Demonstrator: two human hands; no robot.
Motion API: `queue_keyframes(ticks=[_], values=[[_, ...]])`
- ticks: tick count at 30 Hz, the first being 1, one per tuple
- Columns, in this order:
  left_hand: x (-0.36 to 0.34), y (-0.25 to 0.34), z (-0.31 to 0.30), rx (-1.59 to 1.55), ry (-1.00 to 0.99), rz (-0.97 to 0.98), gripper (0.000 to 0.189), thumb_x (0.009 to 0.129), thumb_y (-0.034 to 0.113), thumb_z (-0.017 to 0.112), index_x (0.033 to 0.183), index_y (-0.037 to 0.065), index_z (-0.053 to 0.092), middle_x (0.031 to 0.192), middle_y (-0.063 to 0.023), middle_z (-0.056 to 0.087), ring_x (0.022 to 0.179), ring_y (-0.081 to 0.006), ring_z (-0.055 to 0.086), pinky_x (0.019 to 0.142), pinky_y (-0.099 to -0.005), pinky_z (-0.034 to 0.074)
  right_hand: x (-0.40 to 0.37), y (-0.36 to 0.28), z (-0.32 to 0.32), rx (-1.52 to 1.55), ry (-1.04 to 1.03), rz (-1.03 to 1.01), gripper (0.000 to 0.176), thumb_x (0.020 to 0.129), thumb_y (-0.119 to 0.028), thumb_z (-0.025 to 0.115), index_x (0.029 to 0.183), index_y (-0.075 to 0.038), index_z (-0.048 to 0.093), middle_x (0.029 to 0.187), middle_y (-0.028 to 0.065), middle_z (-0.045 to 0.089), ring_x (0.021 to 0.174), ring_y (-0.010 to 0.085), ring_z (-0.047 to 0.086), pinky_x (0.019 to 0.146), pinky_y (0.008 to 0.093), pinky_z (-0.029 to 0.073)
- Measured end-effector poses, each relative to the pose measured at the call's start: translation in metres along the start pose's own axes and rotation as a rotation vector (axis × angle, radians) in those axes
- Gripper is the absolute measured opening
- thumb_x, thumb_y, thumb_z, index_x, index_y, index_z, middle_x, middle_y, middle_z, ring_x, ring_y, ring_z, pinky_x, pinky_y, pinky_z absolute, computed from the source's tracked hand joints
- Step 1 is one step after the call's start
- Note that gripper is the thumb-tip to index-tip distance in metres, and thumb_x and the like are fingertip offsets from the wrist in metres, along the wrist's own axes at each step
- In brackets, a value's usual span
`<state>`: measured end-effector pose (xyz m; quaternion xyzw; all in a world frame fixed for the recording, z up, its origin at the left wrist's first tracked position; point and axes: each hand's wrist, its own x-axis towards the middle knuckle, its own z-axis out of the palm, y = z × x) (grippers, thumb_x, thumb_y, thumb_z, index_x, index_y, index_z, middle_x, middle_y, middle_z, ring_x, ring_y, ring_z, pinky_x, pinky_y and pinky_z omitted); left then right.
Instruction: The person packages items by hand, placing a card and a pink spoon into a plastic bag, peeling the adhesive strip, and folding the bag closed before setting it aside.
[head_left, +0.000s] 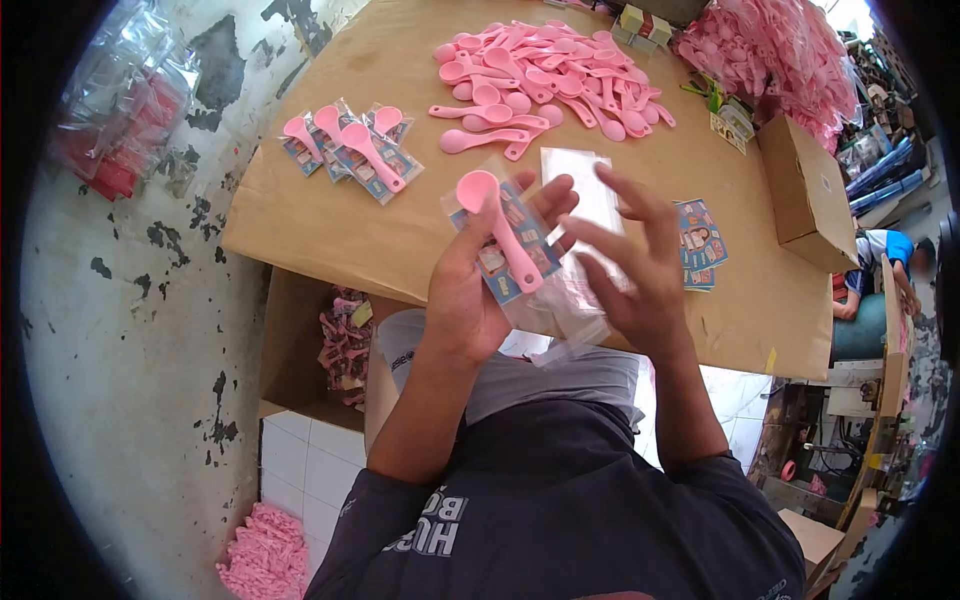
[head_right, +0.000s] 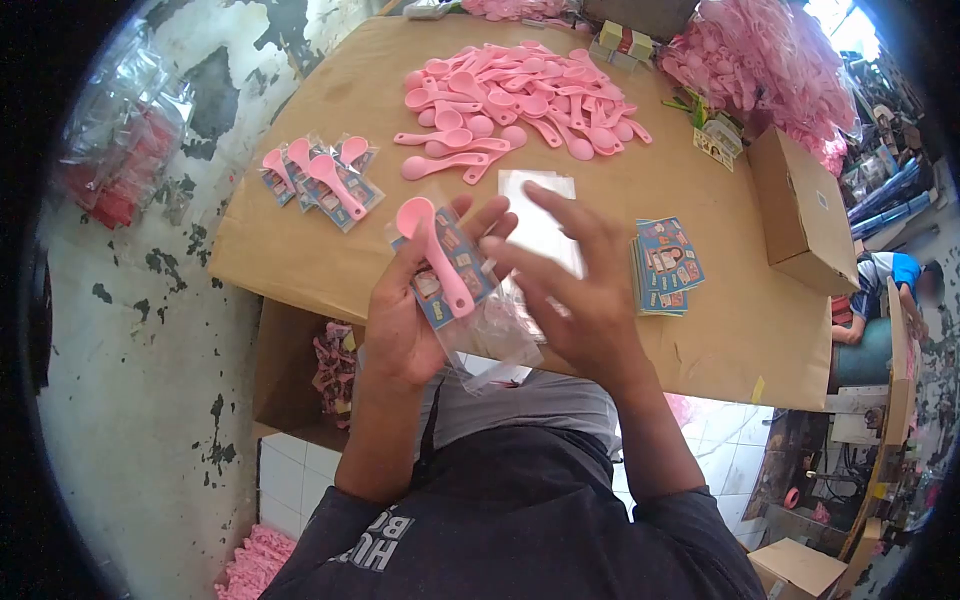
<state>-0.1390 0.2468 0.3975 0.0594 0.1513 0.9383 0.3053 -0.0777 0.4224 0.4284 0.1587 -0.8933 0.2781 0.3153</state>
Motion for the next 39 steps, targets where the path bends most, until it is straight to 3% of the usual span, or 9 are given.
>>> queue_keyframes(ticks=[6,10,11,15,17,20,23,26,39], values=[[-0.001,-0.012,0.002,0.083,-0.028,-0.114,0.056,0.111,0.036,0.046,0.154,0.001,0.037,0.156,-0.0206,0.047,0.145,-0.0279,0.046,0.116,-0.0421,0.043,0.005,-0.002,0.004,0.143,-0.028,-0.117,0.045,0.073,-0.006,0.076,0.114,-0.024,0.081,0.147,0.0089,0.059,0.138,0.0352,0.048,0.112,0.0467,0.043],[-0.001,-0.001,-0.003,0.198,-0.003,-0.016,0.059,0.11,0.037,0.048,0.154,-0.001,0.036,0.155,-0.0209,0.047,0.143,-0.0262,0.048,0.117,-0.0403,0.042,0.0,0.016,-0.014,0.516,-0.029,0.001,0.033,0.083,-0.004,0.078,0.116,-0.007,0.077,0.123,0.0144,0.072,0.117,0.0315,0.065,0.101,0.0413,0.048],[-0.001,0.0,-0.001,0.289,-0.036,0.024,0.06,0.11,0.037,0.049,0.154,-0.001,0.036,0.155,-0.0211,0.048,0.142,-0.0264,0.049,0.118,-0.0405,0.041,-0.004,0.014,-0.007,0.581,0.065,0.095,0.039,0.089,-0.004,0.077,0.126,0.001,0.068,0.101,0.0117,0.074,0.096,0.0222,0.068,0.088,0.0335,0.049],[-0.003,-0.002,0.015,0.556,-0.074,0.044,0.052,0.107,0.025,0.058,0.149,-0.003,0.045,0.145,-0.0207,0.059,0.122,-0.0222,0.065,0.101,-0.036,0.055,-0.011,0.004,-0.007,0.683,-0.059,0.444,0.064,0.093,-0.006,0.076,0.149,-0.002,0.045,0.084,0.0023,0.066,0.082,0.0066,0.058,0.072,0.0245,0.044],[-0.004,-0.007,0.017,0.716,-0.037,0.078,0.042,0.104,0.016,0.064,0.142,-0.001,0.055,0.129,-0.0193,0.069,0.103,-0.016,0.072,0.073,-0.0323,0.067,-0.015,0.004,-0.006,0.711,-0.094,0.493,0.064,0.093,-0.006,0.076,0.149,-0.002,0.046,0.084,0.0026,0.066,0.081,0.0069,0.059,0.071,0.024,0.044],[-0.001,-0.012,0.007,0.804,-0.011,0.168,0.04,0.104,0.015,0.063,0.141,0.001,0.056,0.122,-0.0184,0.073,0.097,-0.0153,0.073,0.07,-0.031,0.066,-0.018,0.003,-0.003,0.75,-0.114,0.567,0.062,0.092,-0.005,0.076,0.147,-0.003,0.048,0.088,0.0031,0.068,0.08,0.0076,0.06,0.07,0.0238,0.046],[-0.012,-0.013,0.022,0.851,0.104,0.133,0.043,0.104,0.014,0.063,0.144,0.001,0.054,0.113,-0.0166,0.076,0.088,-0.0131,0.073,0.064,-0.0269,0.062,-0.017,0.004,0.001,0.308,0.196,0.358,0.049,0.088,-0.003,0.077,0.133,-0.004,0.061,0.109,0.0086,0.07,0.09,0.0169,0.064,0.076,0.0305,0.051],[-0.011,-0.023,0.009,0.996,0.034,0.272,0.046,0.104,0.013,0.063,0.148,0.004,0.051,0.106,-0.0152,0.078,0.082,-0.0105,0.072,0.056,-0.0249,0.056,-0.007,0.009,-0.005,-0.023,0.218,0.073,0.04,0.084,-0.002,0.079,0.123,-0.005,0.068,0.115,0.0125,0.068,0.099,0.0255,0.063,0.082,0.0349,0.051],[-0.021,-0.026,0.013,1.264,-0.059,0.263,0.053,0.102,0.01,0.063,0.153,0.009,0.049,0.094,-0.0184,0.079,0.083,-0.0137,0.075,0.068,-0.0277,0.055,0.001,0.009,0.001,-0.143,0.274,-0.007,0.026,0.076,0.0,0.078,0.101,-0.006,0.076,0.118,0.0088,0.07,0.099,0.0279,0.063,0.082,0.038,0.052]])
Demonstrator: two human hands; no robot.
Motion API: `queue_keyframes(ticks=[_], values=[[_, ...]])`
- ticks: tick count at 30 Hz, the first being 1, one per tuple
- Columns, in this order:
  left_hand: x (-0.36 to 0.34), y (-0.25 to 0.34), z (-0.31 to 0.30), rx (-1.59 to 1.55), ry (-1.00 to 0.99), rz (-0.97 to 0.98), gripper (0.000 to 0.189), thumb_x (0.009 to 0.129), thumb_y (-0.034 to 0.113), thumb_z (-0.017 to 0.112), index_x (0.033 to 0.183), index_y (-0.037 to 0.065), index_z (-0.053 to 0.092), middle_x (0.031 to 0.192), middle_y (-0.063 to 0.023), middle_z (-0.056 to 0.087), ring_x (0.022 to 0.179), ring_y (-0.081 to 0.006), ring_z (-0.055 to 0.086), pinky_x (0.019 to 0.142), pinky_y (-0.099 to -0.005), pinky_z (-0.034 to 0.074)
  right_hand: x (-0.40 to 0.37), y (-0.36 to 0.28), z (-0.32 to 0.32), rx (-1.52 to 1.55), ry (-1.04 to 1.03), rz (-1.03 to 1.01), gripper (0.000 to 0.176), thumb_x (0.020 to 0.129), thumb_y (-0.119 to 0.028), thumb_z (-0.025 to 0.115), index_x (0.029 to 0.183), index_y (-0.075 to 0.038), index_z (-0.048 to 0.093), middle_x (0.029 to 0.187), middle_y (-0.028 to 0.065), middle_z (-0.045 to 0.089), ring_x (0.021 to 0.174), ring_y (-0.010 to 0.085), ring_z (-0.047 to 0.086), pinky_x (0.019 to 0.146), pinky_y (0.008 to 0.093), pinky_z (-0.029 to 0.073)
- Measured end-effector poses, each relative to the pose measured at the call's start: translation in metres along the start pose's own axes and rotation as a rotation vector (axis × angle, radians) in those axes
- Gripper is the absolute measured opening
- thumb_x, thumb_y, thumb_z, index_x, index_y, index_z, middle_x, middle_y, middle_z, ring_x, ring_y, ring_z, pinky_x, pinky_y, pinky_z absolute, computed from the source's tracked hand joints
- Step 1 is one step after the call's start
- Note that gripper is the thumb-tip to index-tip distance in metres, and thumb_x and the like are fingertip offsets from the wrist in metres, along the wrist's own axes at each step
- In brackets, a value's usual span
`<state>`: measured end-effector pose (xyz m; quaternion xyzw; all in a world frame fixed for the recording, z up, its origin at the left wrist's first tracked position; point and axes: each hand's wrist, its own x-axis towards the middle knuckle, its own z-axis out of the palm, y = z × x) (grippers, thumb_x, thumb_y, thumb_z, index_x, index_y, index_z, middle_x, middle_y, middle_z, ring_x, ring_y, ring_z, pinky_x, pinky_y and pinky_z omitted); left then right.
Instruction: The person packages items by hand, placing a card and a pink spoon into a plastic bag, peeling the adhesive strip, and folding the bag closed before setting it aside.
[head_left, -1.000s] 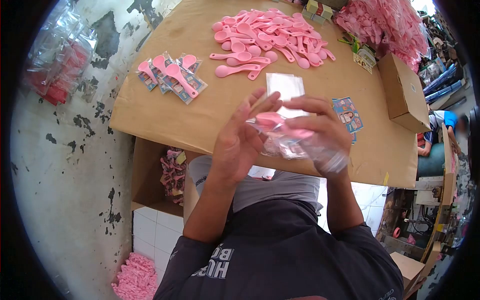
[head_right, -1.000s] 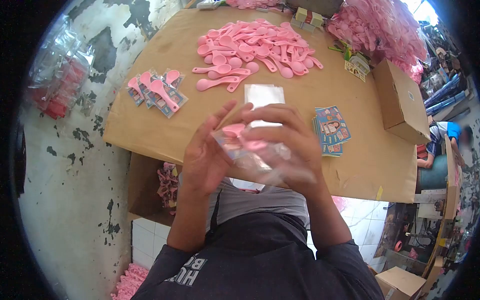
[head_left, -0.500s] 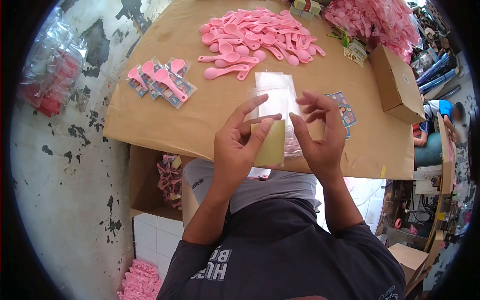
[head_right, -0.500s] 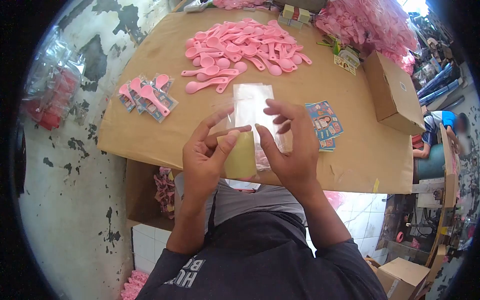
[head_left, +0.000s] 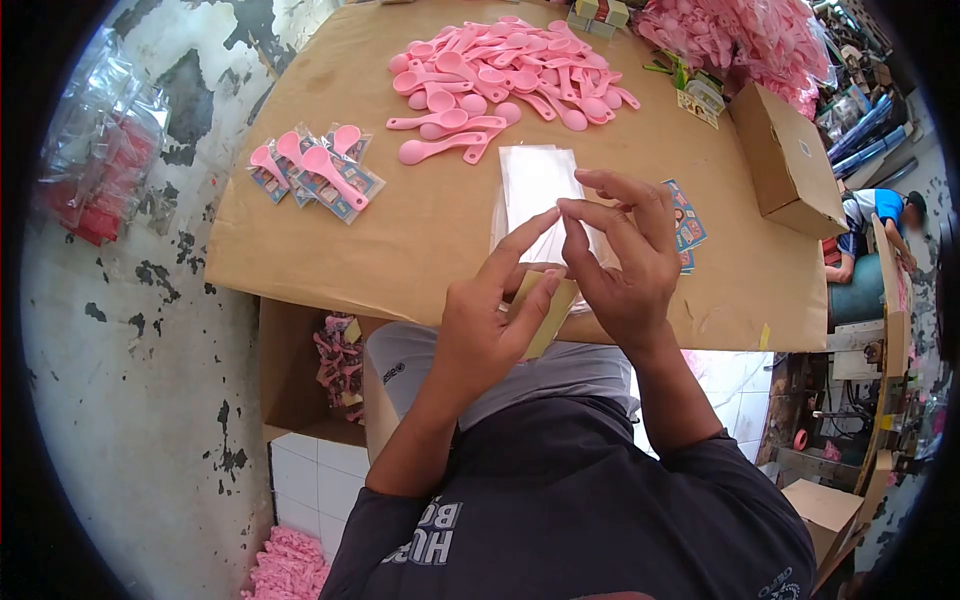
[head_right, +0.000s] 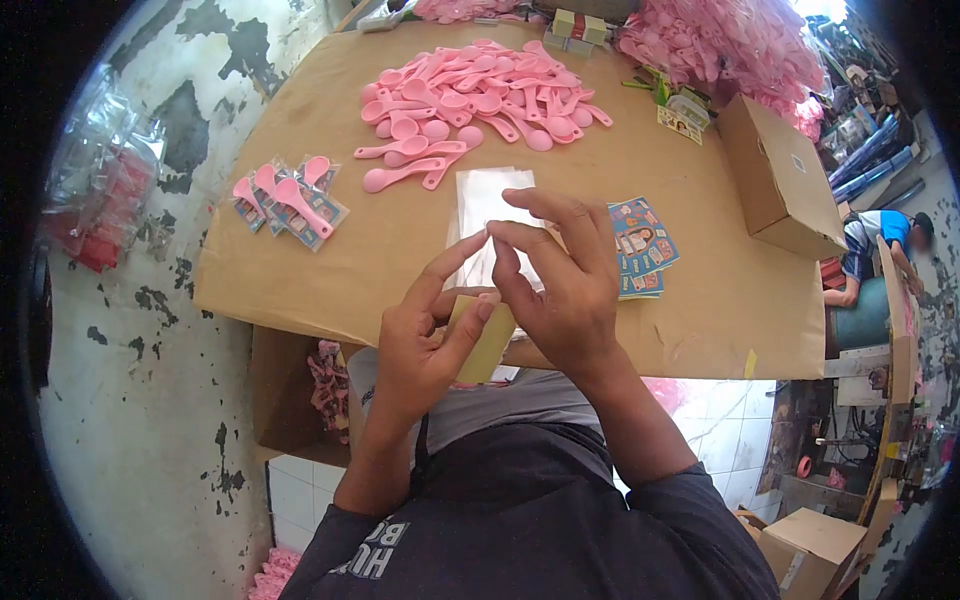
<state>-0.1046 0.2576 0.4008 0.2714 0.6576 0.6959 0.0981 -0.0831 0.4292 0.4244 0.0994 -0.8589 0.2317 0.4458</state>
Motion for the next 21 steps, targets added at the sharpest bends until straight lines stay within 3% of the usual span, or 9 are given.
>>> queue_keyframes(ticks=[3,8,10,14,16,21], values=[[0.002,-0.002,-0.002,0.097,-0.07,0.085,0.054,0.102,0.01,0.063,0.154,0.009,0.048,0.095,-0.018,0.079,0.083,-0.0107,0.073,0.072,-0.0279,0.054,-0.001,0.004,-0.002,0.024,0.023,0.05,0.021,0.076,0.002,0.076,0.097,-0.004,0.074,0.115,0.0099,0.071,0.1,0.0281,0.065,0.084,0.0378,0.053],[0.0,0.001,-0.003,-0.06,-0.108,-0.096,0.054,0.102,0.012,0.064,0.154,0.007,0.047,0.096,-0.0159,0.08,0.076,-0.0051,0.067,0.068,-0.0247,0.052,0.002,0.027,-0.015,0.149,0.169,0.292,0.017,0.081,0.003,0.073,0.096,-0.003,0.07,0.112,0.0141,0.072,0.106,0.0291,0.068,0.092,0.0385,0.053],[0.0,-0.001,-0.002,-0.168,-0.06,-0.128,0.054,0.103,0.012,0.063,0.154,0.006,0.047,0.097,-0.0148,0.08,0.076,-0.005,0.066,0.066,-0.0233,0.051,0.005,0.035,-0.02,0.745,0.394,0.557,0.015,0.084,0.003,0.071,0.098,-0.002,0.069,0.115,0.0167,0.07,0.111,0.029,0.067,0.096,0.0387,0.052],[0.002,-0.005,-0.005,-0.254,-0.021,-0.103,0.053,0.105,0.014,0.063,0.154,0.005,0.046,0.099,-0.0124,0.079,0.076,-0.0056,0.066,0.063,-0.0208,0.051,0.006,0.02,-0.026,0.421,0.18,0.312,0.018,0.083,0.002,0.071,0.101,-0.004,0.071,0.12,0.0174,0.069,0.113,0.0309,0.066,0.097,0.0401,0.051],[0.002,-0.006,-0.004,-0.254,-0.026,-0.087,0.053,0.105,0.013,0.062,0.154,0.006,0.046,0.098,-0.0125,0.079,0.077,-0.0058,0.067,0.063,-0.021,0.051,0.008,0.004,-0.024,0.17,-0.078,0.163,0.022,0.083,-0.001,0.075,0.104,-0.006,0.073,0.126,0.0154,0.067,0.116,0.0318,0.063,0.098,0.0415,0.05],[0.0,-0.003,-0.005,-0.2,-0.037,-0.085,0.054,0.104,0.012,0.063,0.155,0.009,0.046,0.097,-0.0129,0.079,0.082,-0.0065,0.069,0.066,-0.0221,0.052,0.005,0.002,-0.006,0.089,-0.102,0.088,0.026,0.08,-0.006,0.08,0.106,-0.008,0.074,0.129,0.0115,0.065,0.117,0.03,0.06,0.097,0.0414,0.048]])
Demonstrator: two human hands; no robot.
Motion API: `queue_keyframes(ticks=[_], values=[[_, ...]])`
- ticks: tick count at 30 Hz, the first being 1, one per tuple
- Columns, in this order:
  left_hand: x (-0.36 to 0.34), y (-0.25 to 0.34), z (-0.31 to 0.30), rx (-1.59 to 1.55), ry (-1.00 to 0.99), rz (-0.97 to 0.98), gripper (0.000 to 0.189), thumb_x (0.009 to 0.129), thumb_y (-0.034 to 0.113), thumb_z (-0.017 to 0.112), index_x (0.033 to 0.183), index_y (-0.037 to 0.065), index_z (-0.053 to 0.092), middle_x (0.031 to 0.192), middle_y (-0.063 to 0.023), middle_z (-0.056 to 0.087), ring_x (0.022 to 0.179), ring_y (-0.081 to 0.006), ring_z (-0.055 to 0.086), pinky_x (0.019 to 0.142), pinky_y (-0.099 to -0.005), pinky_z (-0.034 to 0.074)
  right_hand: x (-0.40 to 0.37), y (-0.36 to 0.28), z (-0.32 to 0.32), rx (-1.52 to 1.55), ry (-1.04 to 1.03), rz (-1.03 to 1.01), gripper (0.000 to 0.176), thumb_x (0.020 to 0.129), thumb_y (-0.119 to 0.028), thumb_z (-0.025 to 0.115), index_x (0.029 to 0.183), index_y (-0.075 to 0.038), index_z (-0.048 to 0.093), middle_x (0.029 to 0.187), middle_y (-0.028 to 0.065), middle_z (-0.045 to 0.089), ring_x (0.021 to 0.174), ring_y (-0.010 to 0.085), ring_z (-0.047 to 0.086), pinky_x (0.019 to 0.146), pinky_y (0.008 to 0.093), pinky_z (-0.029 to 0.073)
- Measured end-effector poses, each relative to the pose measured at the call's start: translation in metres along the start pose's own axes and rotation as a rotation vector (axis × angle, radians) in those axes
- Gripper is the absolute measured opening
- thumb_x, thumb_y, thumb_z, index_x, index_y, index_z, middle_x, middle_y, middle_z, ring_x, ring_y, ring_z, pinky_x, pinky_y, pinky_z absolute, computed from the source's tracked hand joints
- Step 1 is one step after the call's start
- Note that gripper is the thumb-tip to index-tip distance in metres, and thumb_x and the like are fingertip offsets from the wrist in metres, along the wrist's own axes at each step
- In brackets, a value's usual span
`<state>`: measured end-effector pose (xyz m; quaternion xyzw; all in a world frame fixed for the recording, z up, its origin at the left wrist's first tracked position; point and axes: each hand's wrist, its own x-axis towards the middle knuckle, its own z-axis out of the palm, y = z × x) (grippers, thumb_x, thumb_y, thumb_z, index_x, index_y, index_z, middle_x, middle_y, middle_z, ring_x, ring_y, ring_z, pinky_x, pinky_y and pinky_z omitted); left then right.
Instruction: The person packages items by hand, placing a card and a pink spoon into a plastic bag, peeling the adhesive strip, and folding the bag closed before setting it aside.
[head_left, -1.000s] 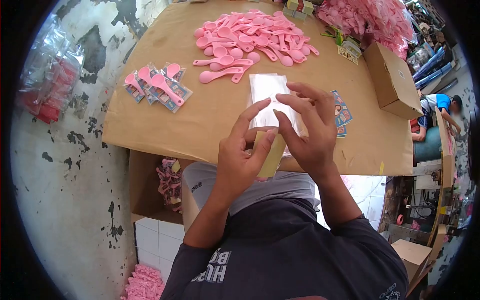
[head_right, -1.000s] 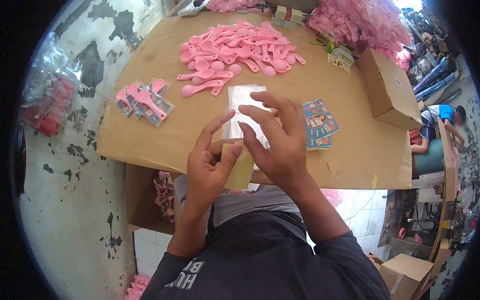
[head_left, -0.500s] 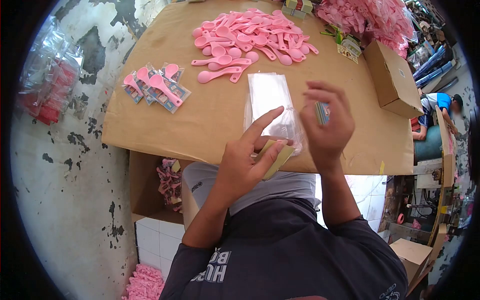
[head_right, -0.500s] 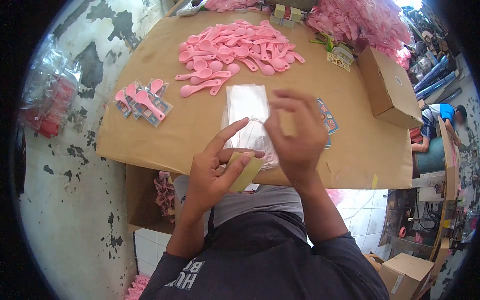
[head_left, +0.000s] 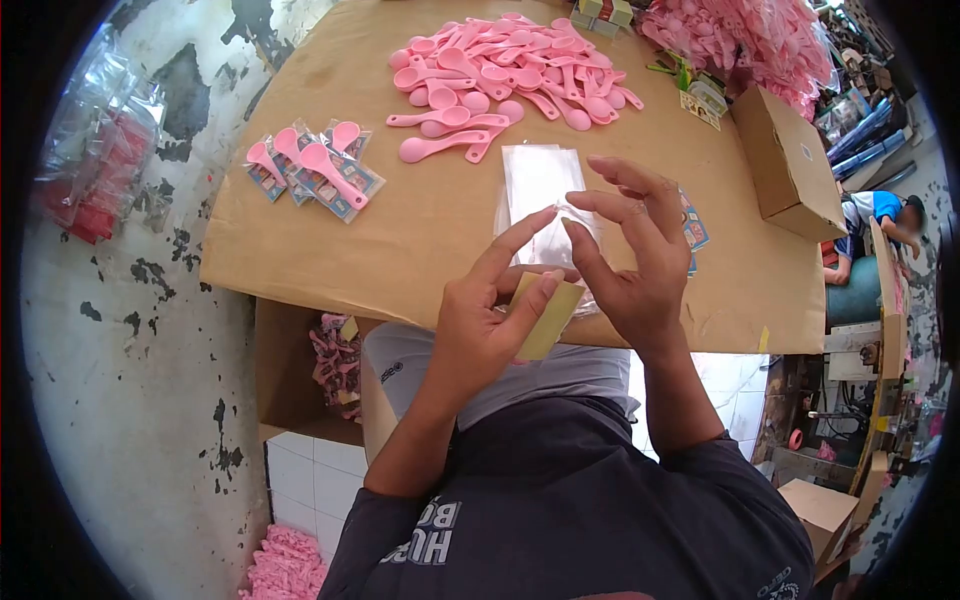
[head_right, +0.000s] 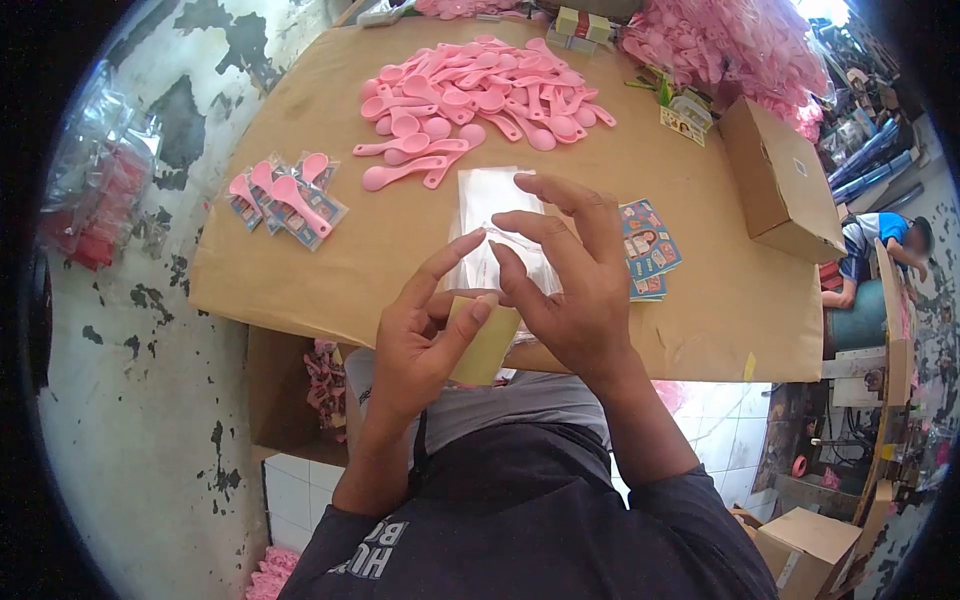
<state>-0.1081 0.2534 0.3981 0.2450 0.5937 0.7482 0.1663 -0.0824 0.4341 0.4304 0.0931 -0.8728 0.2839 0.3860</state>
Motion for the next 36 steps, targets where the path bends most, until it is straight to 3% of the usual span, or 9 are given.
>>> queue_keyframes(ticks=[12,14,18,20,22,24,25,27,36], values=[[0.003,-0.002,0.001,0.105,-0.067,0.017,0.054,0.102,0.011,0.064,0.154,0.008,0.049,0.095,-0.0131,0.08,0.087,-0.0055,0.068,0.075,-0.0232,0.051,0.0,0.002,0.0,-0.034,0.052,-0.009,0.019,0.077,0.001,0.076,0.094,-0.005,0.071,0.12,0.012,0.069,0.108,0.0304,0.064,0.091,0.0391,0.051],[0.005,0.0,0.001,0.081,-0.126,0.012,0.053,0.103,0.007,0.063,0.154,0.002,0.045,0.104,-0.0149,0.078,0.092,-0.0082,0.068,0.077,-0.0231,0.054,0.0,0.003,-0.001,0.09,0.083,0.078,0.021,0.076,0.003,0.076,0.094,-0.004,0.069,0.117,0.0139,0.07,0.104,0.029,0.067,0.089,0.0369,0.053],[0.005,0.004,-0.004,0.085,-0.157,-0.08,0.053,0.104,0.008,0.063,0.154,0.002,0.044,0.106,-0.0168,0.078,0.093,-0.009,0.069,0.078,-0.024,0.055,-0.001,0.029,-0.014,0.141,0.238,0.134,0.021,0.08,0.004,0.073,0.1,-0.001,0.066,0.116,0.0166,0.07,0.103,0.0264,0.069,0.091,0.0365,0.054],[0.004,-0.001,-0.005,-0.033,-0.079,-0.136,0.054,0.104,0.009,0.062,0.154,0.002,0.043,0.107,-0.0178,0.078,0.092,-0.01,0.07,0.078,-0.0246,0.055,0.003,0.03,-0.024,0.582,0.473,0.429,0.021,0.085,0.005,0.07,0.105,0.003,0.063,0.115,0.018,0.07,0.103,0.0245,0.069,0.093,0.0371,0.054],[0.005,0.002,-0.004,-0.068,-0.059,-0.118,0.054,0.104,0.009,0.062,0.155,0.003,0.042,0.107,-0.0179,0.078,0.092,-0.0105,0.07,0.078,-0.025,0.055,0.001,0.033,-0.03,0.613,0.453,0.424,0.022,0.088,0.003,0.068,0.109,0.004,0.061,0.119,0.0197,0.069,0.108,0.0243,0.067,0.094,0.0375,0.053],[0.006,0.001,-0.002,-0.102,-0.035,-0.097,0.054,0.105,0.009,0.061,0.155,0.003,0.042,0.107,-0.018,0.078,0.092,-0.0109,0.071,0.079,-0.0253,0.056,-0.004,0.03,-0.028,0.357,0.209,0.183,0.022,0.086,0.002,0.072,0.108,0.001,0.066,0.123,0.0192,0.068,0.113,0.0271,0.065,0.097,0.0398,0.051],[0.006,-0.003,-0.001,-0.095,-0.025,-0.051,0.054,0.105,0.011,0.062,0.155,0.005,0.044,0.103,-0.0154,0.078,0.088,-0.009,0.07,0.075,-0.0236,0.054,-0.005,0.024,-0.028,0.356,0.208,0.181,0.022,0.086,0.002,0.072,0.108,0.001,0.066,0.123,0.0192,0.068,0.113,0.0271,0.065,0.097,0.0398,0.051],[0.005,-0.005,0.002,-0.088,-0.011,-0.005,0.053,0.105,0.013,0.062,0.155,0.007,0.046,0.1,-0.0127,0.079,0.084,-0.0071,0.068,0.071,-0.0219,0.053,0.0,0.005,-0.025,-0.002,-0.002,0.007,0.023,0.082,-0.001,0.076,0.105,-0.004,0.072,0.127,0.016,0.067,0.118,0.0299,0.062,0.098,0.0424,0.048],[0.0,0.0,0.003,0.011,-0.024,0.092,0.052,0.103,0.006,0.062,0.154,0.009,0.049,0.099,-0.0121,0.08,0.091,-0.0074,0.07,0.079,-0.0236,0.053,0.002,-0.002,-0.005,-0.12,0.032,-0.114,0.02,0.078,-0.003,0.078,0.098,-0.007,0.076,0.127,0.0096,0.068,0.114,0.0295,0.06,0.094,0.0414,0.048]])
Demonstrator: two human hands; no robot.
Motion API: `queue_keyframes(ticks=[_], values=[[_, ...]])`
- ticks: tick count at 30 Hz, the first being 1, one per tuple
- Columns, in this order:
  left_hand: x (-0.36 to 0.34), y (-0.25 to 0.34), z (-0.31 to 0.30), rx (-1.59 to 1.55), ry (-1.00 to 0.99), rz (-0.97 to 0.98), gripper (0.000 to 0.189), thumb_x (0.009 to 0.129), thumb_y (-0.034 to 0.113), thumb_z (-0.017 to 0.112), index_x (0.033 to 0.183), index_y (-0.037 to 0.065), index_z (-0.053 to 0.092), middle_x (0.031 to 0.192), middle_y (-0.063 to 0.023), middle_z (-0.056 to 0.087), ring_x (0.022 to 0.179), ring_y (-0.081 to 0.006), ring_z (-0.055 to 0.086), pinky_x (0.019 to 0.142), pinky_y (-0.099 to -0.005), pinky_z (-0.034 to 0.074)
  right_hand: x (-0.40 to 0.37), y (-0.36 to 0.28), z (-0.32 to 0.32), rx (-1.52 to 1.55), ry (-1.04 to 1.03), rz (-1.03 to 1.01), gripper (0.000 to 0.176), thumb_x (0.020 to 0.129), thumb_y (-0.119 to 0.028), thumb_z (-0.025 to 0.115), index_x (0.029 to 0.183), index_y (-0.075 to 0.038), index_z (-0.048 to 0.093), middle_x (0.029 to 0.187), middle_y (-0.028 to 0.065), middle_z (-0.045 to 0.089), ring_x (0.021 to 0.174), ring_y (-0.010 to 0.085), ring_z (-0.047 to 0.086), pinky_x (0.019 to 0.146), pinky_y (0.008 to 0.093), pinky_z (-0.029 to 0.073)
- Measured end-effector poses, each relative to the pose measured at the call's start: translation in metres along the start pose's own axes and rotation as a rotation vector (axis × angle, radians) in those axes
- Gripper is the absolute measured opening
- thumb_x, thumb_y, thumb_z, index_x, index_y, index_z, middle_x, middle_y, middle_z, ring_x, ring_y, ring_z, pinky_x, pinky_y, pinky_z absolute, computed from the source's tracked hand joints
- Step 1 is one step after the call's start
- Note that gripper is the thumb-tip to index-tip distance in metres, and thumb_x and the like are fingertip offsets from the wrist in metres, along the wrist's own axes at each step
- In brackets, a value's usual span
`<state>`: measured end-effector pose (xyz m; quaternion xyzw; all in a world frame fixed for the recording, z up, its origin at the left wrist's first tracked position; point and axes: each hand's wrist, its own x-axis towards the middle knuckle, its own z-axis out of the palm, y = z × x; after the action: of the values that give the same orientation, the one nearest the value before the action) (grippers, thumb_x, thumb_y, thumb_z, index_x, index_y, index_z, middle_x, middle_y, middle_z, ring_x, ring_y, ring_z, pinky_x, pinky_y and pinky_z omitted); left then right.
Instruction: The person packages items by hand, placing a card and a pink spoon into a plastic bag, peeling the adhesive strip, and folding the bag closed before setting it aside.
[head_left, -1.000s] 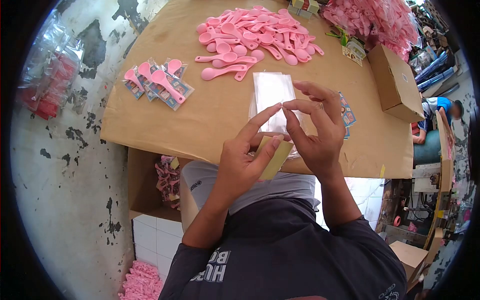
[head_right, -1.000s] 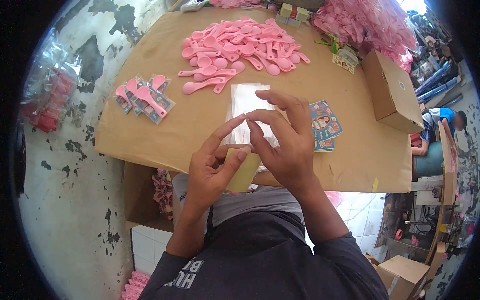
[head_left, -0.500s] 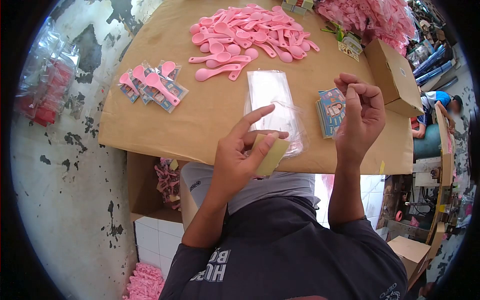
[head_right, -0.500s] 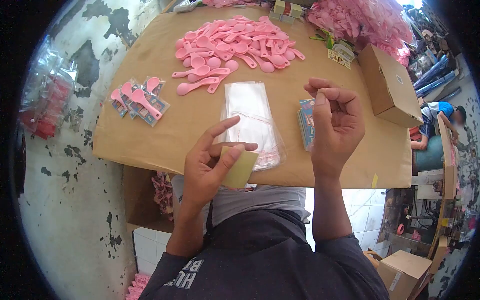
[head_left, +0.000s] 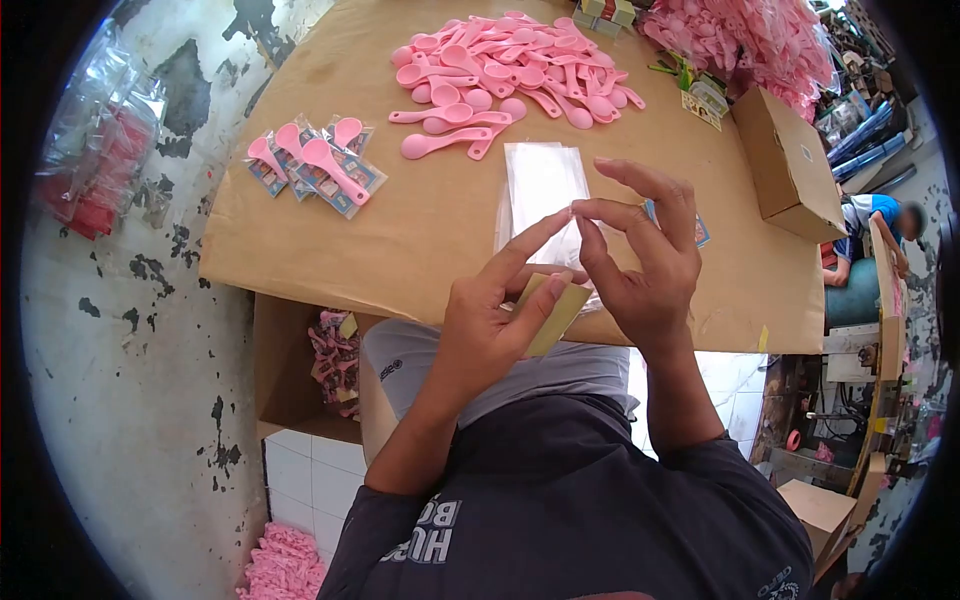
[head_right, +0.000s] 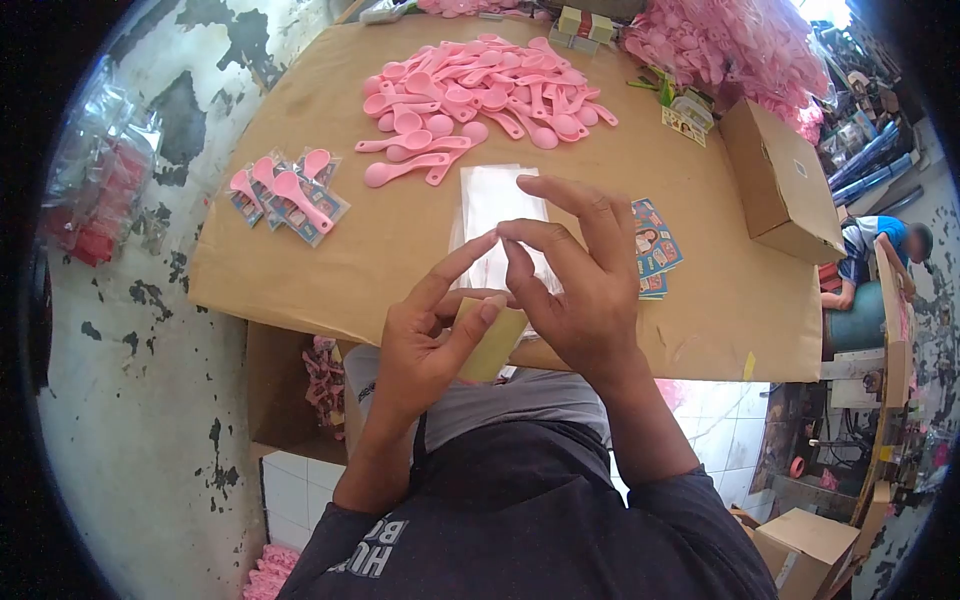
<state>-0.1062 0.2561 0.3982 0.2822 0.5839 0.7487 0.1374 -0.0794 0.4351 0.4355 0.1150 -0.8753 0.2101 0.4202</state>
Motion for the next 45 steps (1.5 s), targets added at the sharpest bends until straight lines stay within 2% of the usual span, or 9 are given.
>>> queue_keyframes(ticks=[10,13,18,21,23,26,33,37,45], values=[[0.001,0.011,-0.004,0.063,-0.09,-0.13,0.05,0.103,0.011,0.063,0.152,0.005,0.05,0.103,-0.0147,0.079,0.093,-0.0083,0.07,0.08,-0.0237,0.054,-0.007,0.004,-0.002,0.133,0.113,0.188,0.021,0.076,0.007,0.072,0.095,-0.004,0.071,0.113,0.0131,0.072,0.107,0.028,0.067,0.092,0.0369,0.053],[0.0,0.007,-0.002,-0.032,-0.066,-0.173,0.048,0.105,0.01,0.061,0.15,0.001,0.049,0.111,-0.0186,0.077,0.097,-0.0116,0.071,0.081,-0.0243,0.056,-0.008,0.025,-0.004,0.466,0.34,0.33,0.018,0.09,0.01,0.061,0.106,0.001,0.062,0.114,0.0207,0.071,0.103,0.0264,0.07,0.093,0.0401,0.056],[0.005,0.008,0.002,-0.206,0.106,-0.167,0.037,0.105,0.01,0.061,0.139,-0.003,0.055,0.116,-0.0226,0.075,0.1,-0.0162,0.073,0.084,-0.0271,0.058,-0.011,0.04,-0.023,0.901,0.555,0.506,0.012,0.097,0.01,0.049,0.099,0.001,0.055,0.109,0.0192,0.069,0.093,0.023,0.069,0.088,0.0356,0.056],[0.01,0.008,0.003,-0.255,0.207,-0.135,0.025,0.104,0.009,0.062,0.123,-0.007,0.059,0.122,-0.0244,0.072,0.107,-0.0208,0.072,0.09,-0.0325,0.06,-0.027,0.039,-0.028,1.116,0.29,0.468,0.009,0.099,0.007,0.051,0.101,0.001,0.058,0.1,0.0134,0.067,0.084,0.0163,0.066,0.079,0.0274,0.053],[0.012,0.004,0.005,-0.252,0.217,-0.084,0.024,0.104,0.009,0.063,0.122,-0.006,0.06,0.123,-0.0237,0.072,0.108,-0.0213,0.072,0.092,-0.0332,0.059,-0.029,0.022,-0.021,0.914,0.028,0.6,0.011,0.1,0.004,0.055,0.106,0.0,0.062,0.093,0.0058,0.064,0.075,0.008,0.06,0.071,0.0203,0.048],[0.014,-0.003,0.005,-0.238,0.221,-0.009,0.021,0.104,0.008,0.062,0.121,-0.004,0.061,0.127,-0.0218,0.07,0.11,-0.0204,0.07,0.096,-0.0327,0.057,-0.024,0.003,-0.011,0.874,-0.194,0.695,0.014,0.1,-0.001,0.06,0.113,0.001,0.066,0.095,0.0024,0.066,0.079,0.0037,0.06,0.07,0.0182,0.047],[0.008,-0.004,-0.006,-0.201,0.211,-0.028,0.022,0.102,0.007,0.065,0.122,-0.003,0.064,0.118,-0.0167,0.073,0.105,-0.0164,0.07,0.093,-0.0291,0.056,-0.027,-0.002,-0.002,0.948,-0.25,0.725,0.017,0.102,-0.009,0.067,0.115,0.002,0.068,0.098,0.0022,0.07,0.087,0.004,0.064,0.072,0.0199,0.049],[0.003,0.002,-0.01,-0.238,0.225,-0.101,0.024,0.102,0.008,0.066,0.123,-0.004,0.065,0.111,-0.0147,0.076,0.102,-0.0151,0.071,0.089,-0.0278,0.057,-0.022,-0.002,-0.007,0.963,-0.262,0.747,0.014,0.103,-0.009,0.066,0.113,0.001,0.069,0.098,0.0018,0.07,0.083,0.0041,0.063,0.072,0.0198,0.049],[-0.002,0.001,-0.017,-0.194,0.198,0.053,0.015,0.103,0.004,0.063,0.116,-0.002,0.069,0.105,-0.0114,0.077,0.093,-0.0112,0.071,0.08,-0.0245,0.056,-0.022,-0.002,-0.001,1.067,-0.206,0.663,0.012,0.104,-0.006,0.061,0.107,0.0,0.071,0.094,0.0003,0.068,0.071,0.0015,0.054,0.06,0.0184,0.041]])
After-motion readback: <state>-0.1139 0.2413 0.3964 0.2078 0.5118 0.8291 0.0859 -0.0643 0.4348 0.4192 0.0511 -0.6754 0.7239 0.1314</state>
